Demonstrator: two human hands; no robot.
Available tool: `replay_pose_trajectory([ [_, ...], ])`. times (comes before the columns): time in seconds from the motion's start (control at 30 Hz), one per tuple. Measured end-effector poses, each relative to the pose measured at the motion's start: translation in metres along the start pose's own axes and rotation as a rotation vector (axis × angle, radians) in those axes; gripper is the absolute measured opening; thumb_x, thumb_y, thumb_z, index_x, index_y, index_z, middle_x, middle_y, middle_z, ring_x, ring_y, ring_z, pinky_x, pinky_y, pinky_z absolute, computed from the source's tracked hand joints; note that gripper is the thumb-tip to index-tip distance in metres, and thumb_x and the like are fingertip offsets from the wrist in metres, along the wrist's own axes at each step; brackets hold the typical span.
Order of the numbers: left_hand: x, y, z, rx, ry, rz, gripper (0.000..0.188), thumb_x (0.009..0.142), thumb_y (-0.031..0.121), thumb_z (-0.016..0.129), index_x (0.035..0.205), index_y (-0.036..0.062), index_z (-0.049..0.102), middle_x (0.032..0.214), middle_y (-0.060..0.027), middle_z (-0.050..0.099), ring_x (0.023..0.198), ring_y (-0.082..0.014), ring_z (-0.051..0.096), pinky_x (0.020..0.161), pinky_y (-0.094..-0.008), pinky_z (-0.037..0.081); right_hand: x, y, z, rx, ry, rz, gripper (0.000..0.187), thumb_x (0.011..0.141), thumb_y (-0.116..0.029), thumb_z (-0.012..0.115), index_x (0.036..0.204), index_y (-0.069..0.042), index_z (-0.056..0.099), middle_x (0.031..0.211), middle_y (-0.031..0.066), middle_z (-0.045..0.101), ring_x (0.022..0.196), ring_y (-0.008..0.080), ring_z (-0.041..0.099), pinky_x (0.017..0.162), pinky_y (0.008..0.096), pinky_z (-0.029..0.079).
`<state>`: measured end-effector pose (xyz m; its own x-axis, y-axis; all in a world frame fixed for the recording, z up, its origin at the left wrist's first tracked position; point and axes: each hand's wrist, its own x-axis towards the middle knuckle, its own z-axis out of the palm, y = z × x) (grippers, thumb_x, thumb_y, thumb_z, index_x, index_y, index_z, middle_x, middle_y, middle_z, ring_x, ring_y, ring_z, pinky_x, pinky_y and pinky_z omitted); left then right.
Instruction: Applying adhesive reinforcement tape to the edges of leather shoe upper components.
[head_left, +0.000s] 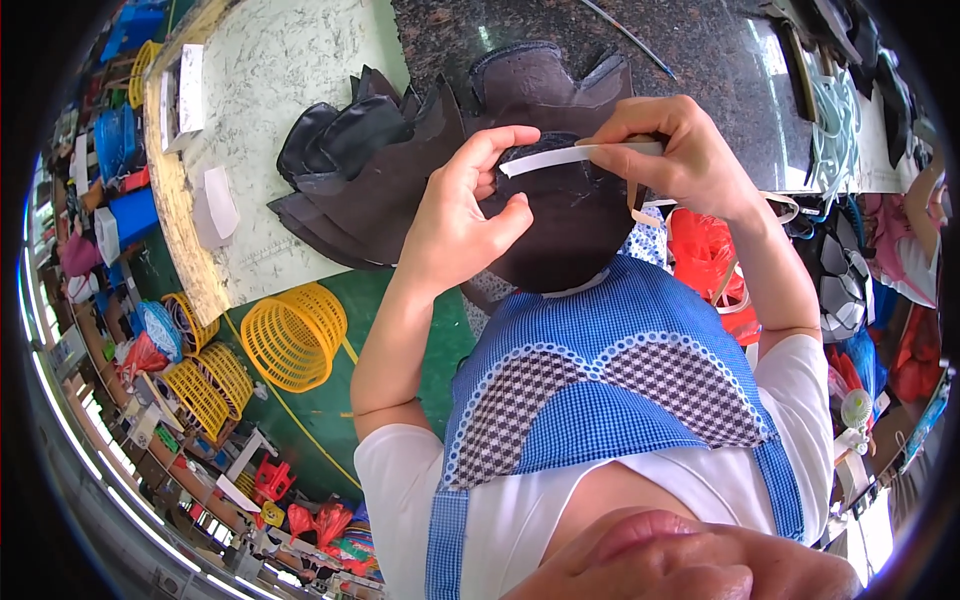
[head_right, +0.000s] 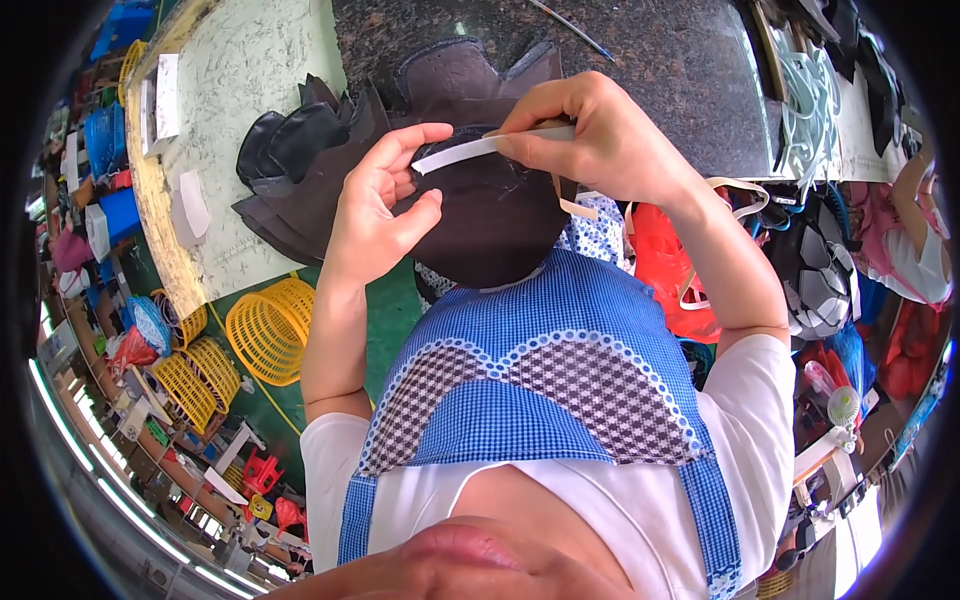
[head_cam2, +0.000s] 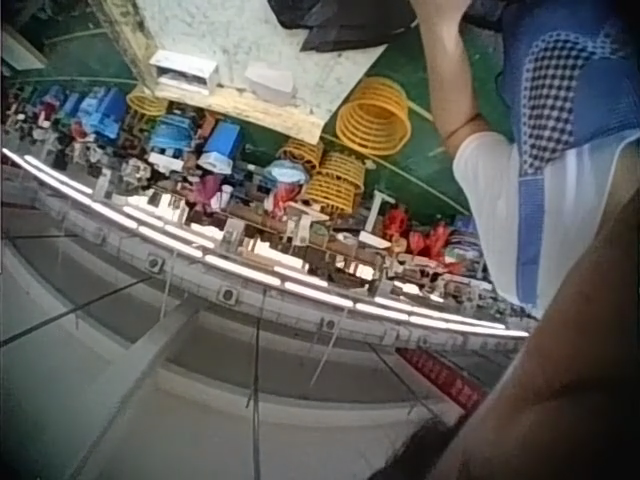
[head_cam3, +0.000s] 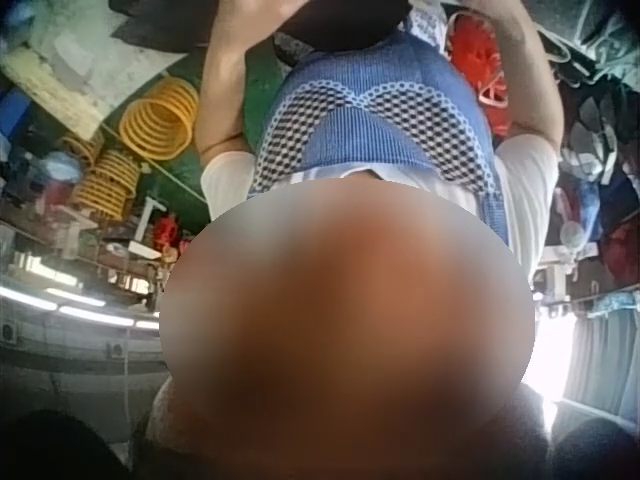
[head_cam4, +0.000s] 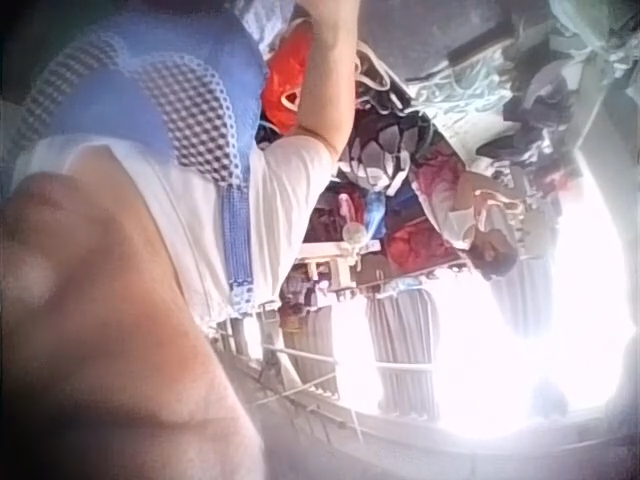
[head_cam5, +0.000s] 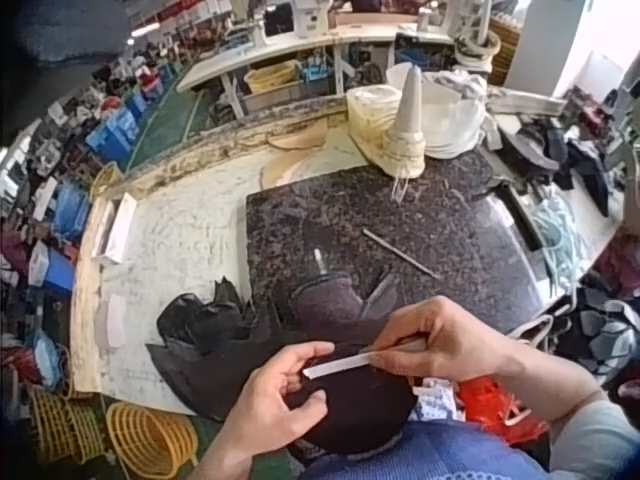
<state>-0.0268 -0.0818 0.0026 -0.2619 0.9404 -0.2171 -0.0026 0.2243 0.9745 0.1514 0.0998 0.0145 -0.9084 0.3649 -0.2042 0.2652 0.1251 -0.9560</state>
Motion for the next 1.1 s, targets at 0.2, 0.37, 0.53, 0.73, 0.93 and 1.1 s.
replay_pose_trajectory([
  [0.2, 0.0, 0.002, 0.005, 0.064, 0.034, 0.026, 0.039, 0.094, 0.002, 0.064, 0.131, -0.0009, 0.056, 0.101, -0.0098, 0.071, 0.087, -0.0076, 0.064, 0.078, -0.0235, 0.052, 0.004, -0.001, 0.002, -0.062, 0.028, 0.042, 0.016, 0.092, -0.011, 0.072, 0.095, 0.004, 0.073, 0.08, 0.0042, 0.065, 0.067, 0.0084, 0.062, 0.056, 0.0247, 0.05],
  [0.37, 0.0, -0.006, 0.007, 0.134, 0.091, 0.07, 0.028, 0.1, 0.005, 0.062, 0.127, 0.0001, 0.059, 0.096, -0.0116, 0.073, 0.079, -0.0059, 0.064, 0.07, -0.0215, 0.052, 0.005, 0.002, 0.005, -0.11, 0.099, 0.0, 0.021, 0.09, -0.019, 0.074, 0.094, 0.002, 0.076, 0.073, 0.006, 0.069, 0.065, 0.0099, 0.061, 0.058, 0.0276, 0.048],
  [0.53, -0.002, -0.001, 0.014, -0.09, 0.235, 0.059, 0.021, 0.099, 0.005, 0.065, 0.119, -0.0017, 0.064, 0.095, -0.0097, 0.074, 0.078, -0.0041, 0.062, 0.068, -0.0196, 0.051, 0.001, 0.01, 0.016, -0.171, 0.162, 0.015, 0.028, 0.09, -0.026, 0.076, 0.092, 0.001, 0.075, 0.07, 0.0102, 0.067, 0.063, 0.0144, 0.062, 0.058, 0.0313, 0.048],
  [0.73, -0.002, -0.009, 0.012, 0.038, 0.227, 0.039, 0.031, 0.097, 0.008, 0.069, 0.126, -0.0029, 0.064, 0.101, -0.0118, 0.074, 0.081, -0.0054, 0.063, 0.071, -0.0195, 0.051, -0.008, 0.012, 0.022, -0.253, 0.246, 0.057, 0.034, 0.088, -0.032, 0.078, 0.09, 0.002, 0.075, 0.074, 0.0124, 0.069, 0.069, 0.0214, 0.07, 0.062, 0.033, 0.052],
  [0.93, -0.002, -0.007, 0.016, -0.066, 0.249, 0.054, 0.031, 0.095, 0.01, 0.071, 0.123, -0.0025, 0.066, 0.102, -0.0091, 0.073, 0.087, -0.0069, 0.064, 0.075, -0.0214, 0.051, -0.009, 0.017, 0.029, -0.428, 0.352, -0.071, 0.034, 0.086, -0.033, 0.078, 0.095, -0.001, 0.074, 0.086, 0.0143, 0.073, 0.078, 0.0293, 0.072, 0.068, 0.0369, 0.056],
  [1.1, 0.003, -0.002, 0.018, 0.199, 0.148, 0.07, 0.021, 0.094, 0.011, 0.072, 0.111, -0.0013, 0.071, 0.093, -0.0074, 0.07, 0.083, -0.0127, 0.067, 0.073, -0.0256, 0.052, -0.009, 0.023, 0.034, -0.561, 0.435, -0.288, 0.029, 0.087, -0.03, 0.077, 0.093, -0.002, 0.071, 0.096, 0.0123, 0.072, 0.079, 0.031, 0.071, 0.067, 0.0382, 0.056],
])
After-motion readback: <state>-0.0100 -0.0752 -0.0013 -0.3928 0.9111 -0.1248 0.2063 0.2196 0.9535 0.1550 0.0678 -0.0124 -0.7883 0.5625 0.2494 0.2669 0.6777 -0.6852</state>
